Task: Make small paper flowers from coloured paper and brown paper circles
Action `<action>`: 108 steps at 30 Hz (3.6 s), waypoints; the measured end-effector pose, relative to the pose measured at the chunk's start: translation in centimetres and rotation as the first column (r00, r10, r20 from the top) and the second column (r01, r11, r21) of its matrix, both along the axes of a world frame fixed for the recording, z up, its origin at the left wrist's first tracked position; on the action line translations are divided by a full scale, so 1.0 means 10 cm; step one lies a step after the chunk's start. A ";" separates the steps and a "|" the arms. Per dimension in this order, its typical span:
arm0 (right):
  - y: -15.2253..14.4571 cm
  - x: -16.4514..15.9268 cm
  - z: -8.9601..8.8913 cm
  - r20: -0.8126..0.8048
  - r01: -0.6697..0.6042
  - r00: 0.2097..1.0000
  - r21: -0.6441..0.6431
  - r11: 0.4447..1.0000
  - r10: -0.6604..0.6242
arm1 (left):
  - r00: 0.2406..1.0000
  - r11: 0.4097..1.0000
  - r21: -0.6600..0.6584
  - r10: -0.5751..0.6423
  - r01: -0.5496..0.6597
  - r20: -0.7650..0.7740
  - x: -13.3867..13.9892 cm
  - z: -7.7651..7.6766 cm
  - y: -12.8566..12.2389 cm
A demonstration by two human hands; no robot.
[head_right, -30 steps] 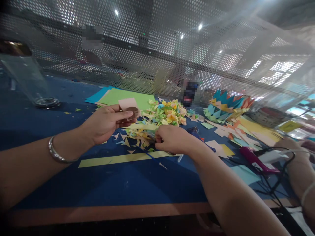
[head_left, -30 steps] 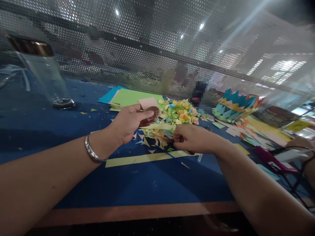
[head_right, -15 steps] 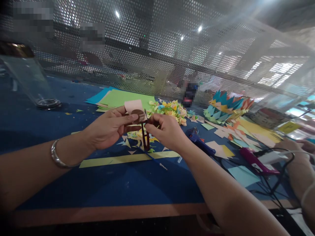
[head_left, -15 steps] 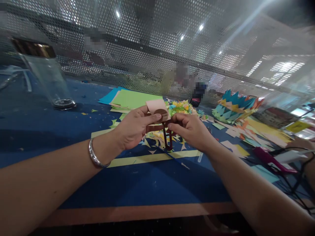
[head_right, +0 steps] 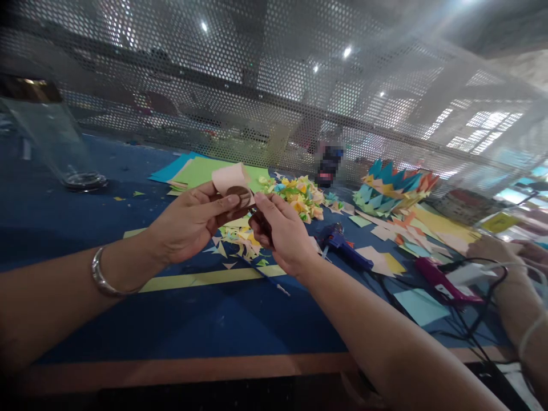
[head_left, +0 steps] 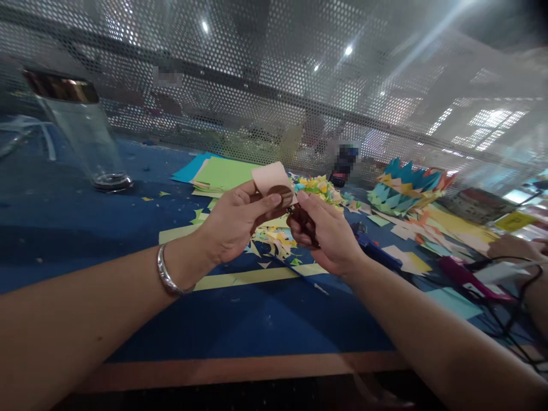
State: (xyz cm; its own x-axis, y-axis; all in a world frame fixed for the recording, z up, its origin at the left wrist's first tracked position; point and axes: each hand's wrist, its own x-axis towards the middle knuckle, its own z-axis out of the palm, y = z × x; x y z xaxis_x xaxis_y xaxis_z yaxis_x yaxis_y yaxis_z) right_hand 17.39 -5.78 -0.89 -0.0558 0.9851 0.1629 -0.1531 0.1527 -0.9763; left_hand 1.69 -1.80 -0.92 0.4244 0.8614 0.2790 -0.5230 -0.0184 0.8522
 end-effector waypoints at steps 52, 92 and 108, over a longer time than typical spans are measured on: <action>-0.02 0.05 0.00 0.089 -0.016 0.996 0.120 0.993 0.006 | 0.998 0.994 -0.096 0.049 -0.051 -0.026 -0.02 0.04 -0.03; 0.05 0.31 0.05 0.414 -0.108 0.909 0.102 0.989 0.057 | 0.944 0.979 0.202 0.029 0.040 -0.329 -0.21 0.08 0.19; 0.06 0.33 0.04 0.499 -0.118 0.865 0.111 0.987 0.047 | 0.921 0.965 0.246 0.013 0.091 -0.389 -0.26 0.11 0.20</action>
State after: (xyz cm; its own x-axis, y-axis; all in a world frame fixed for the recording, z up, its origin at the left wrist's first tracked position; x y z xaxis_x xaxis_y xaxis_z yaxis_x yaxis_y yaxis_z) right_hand 20.73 -5.22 -0.52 -0.2435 0.9443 0.2214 0.3253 0.2946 -0.8986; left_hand -0.86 0.21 0.20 0.5747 0.7635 0.2947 -0.1604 -0.2480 0.9554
